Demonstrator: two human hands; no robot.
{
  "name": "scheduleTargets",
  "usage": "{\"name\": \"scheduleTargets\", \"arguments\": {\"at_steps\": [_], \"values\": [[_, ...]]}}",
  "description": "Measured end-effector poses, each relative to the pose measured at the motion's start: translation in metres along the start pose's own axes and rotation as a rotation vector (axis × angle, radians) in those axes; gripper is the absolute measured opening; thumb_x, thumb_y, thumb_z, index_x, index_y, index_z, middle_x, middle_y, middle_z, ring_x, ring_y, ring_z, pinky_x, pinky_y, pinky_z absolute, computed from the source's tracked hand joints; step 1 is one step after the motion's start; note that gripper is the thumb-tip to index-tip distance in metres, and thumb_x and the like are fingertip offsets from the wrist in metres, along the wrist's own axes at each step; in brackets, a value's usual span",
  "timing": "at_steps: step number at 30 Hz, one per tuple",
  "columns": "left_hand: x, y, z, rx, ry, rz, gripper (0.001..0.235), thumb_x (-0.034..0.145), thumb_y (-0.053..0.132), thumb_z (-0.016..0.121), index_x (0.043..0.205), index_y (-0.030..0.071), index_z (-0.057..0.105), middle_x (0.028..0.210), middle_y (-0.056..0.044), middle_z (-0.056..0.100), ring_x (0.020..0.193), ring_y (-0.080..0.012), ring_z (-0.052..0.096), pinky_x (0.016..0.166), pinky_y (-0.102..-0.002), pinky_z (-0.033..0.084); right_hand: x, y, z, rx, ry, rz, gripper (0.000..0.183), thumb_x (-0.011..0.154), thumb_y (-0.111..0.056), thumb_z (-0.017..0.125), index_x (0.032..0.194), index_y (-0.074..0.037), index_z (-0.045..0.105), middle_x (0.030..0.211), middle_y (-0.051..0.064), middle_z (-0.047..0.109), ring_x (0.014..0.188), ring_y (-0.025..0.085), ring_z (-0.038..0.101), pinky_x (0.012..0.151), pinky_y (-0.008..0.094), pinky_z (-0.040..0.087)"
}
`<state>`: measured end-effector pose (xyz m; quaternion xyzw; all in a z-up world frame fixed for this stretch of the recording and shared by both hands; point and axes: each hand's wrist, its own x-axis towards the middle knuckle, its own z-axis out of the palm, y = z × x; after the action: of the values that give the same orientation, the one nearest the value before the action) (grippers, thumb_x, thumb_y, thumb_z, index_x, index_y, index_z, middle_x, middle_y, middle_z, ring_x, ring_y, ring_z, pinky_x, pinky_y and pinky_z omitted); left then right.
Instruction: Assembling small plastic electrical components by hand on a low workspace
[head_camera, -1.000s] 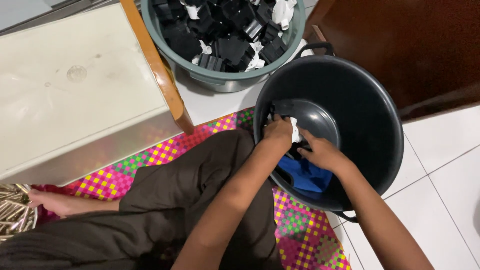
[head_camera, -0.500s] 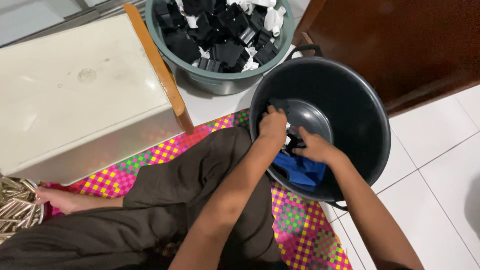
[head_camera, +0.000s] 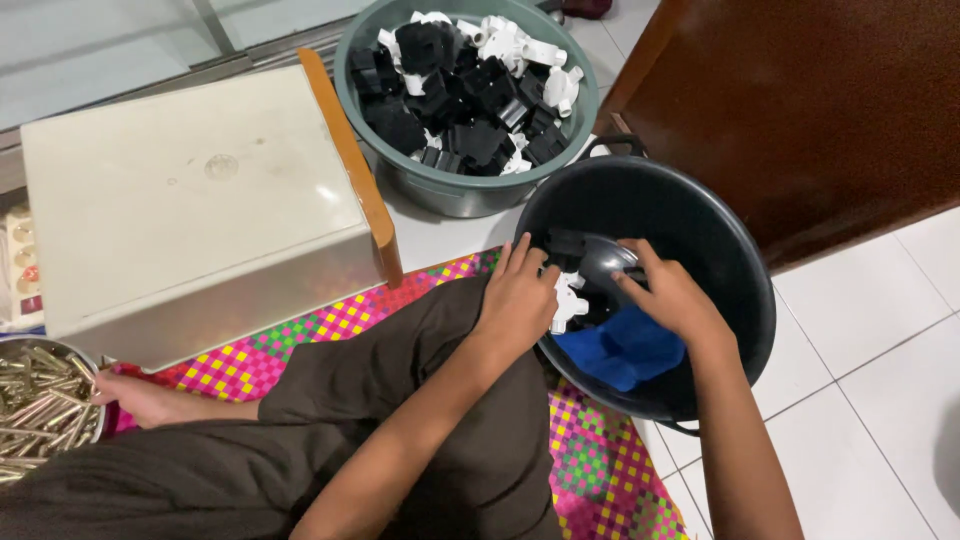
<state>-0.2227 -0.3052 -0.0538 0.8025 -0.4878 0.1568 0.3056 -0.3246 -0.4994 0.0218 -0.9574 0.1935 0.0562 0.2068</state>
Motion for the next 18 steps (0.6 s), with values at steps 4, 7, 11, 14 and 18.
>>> {"name": "scheduleTargets", "arguments": {"at_steps": [4, 7, 11, 14, 18], "values": [[-0.02, -0.016, -0.037, -0.35, -0.113, -0.084, 0.022, 0.089, 0.008, 0.06, 0.109, 0.0, 0.061, 0.124, -0.022, 0.055, 0.135, -0.0515, 0.038, 0.11, -0.06, 0.033, -0.018, -0.038, -0.021, 0.152, 0.071, -0.023, 0.037, 0.096, -0.027, 0.053, 0.129, -0.012, 0.046, 0.11, 0.032, 0.068, 0.11, 0.048, 0.063, 0.094, 0.059, 0.047], [-0.03, -0.024, -0.062, -0.48, -0.071, -0.13, 0.023, 0.094, 0.013, 0.059, 0.116, 0.006, 0.06, 0.129, -0.018, 0.055, 0.135, -0.0504, 0.038, 0.106, -0.057, 0.04, -0.024, -0.054, -0.025, 0.366, 0.154, -0.161, 0.029, 0.093, -0.019, 0.049, 0.119, -0.009, 0.043, 0.098, 0.029, 0.067, 0.092, 0.042, 0.062, 0.081, 0.055, 0.047], [-0.03, -0.026, -0.083, -0.661, 0.305, -0.163, 0.018, 0.091, 0.003, 0.065, 0.108, 0.007, 0.069, 0.109, -0.008, 0.068, 0.111, -0.0337, 0.065, 0.099, -0.042, 0.051, -0.025, -0.098, -0.031, 0.667, 0.379, -0.494, 0.014, 0.089, -0.002, 0.044, 0.102, -0.006, 0.038, 0.067, 0.009, 0.051, 0.051, 0.018, 0.042, 0.048, 0.03, 0.04], [-0.025, 0.007, -0.15, -0.713, 0.671, -0.222, 0.014, 0.09, 0.006, 0.065, 0.103, 0.0, 0.069, 0.097, -0.013, 0.072, 0.086, -0.0311, 0.069, 0.08, -0.04, 0.055, -0.031, -0.153, -0.044, 1.053, 0.472, -0.734, 0.013, 0.095, -0.004, 0.043, 0.102, -0.008, 0.034, 0.066, 0.007, 0.036, 0.047, 0.012, 0.029, 0.041, 0.025, 0.033], [-0.034, 0.034, -0.207, -0.782, 1.256, 0.052, 0.03, 0.093, 0.027, 0.069, 0.117, 0.011, 0.062, 0.098, -0.013, 0.062, 0.071, -0.0286, 0.063, 0.059, -0.035, 0.056, -0.034, -0.211, -0.059, 1.427, 0.634, -0.746, 0.019, 0.091, -0.012, 0.054, 0.097, -0.016, 0.036, 0.073, 0.007, 0.031, 0.051, 0.011, 0.025, 0.04, 0.021, 0.019]]}}
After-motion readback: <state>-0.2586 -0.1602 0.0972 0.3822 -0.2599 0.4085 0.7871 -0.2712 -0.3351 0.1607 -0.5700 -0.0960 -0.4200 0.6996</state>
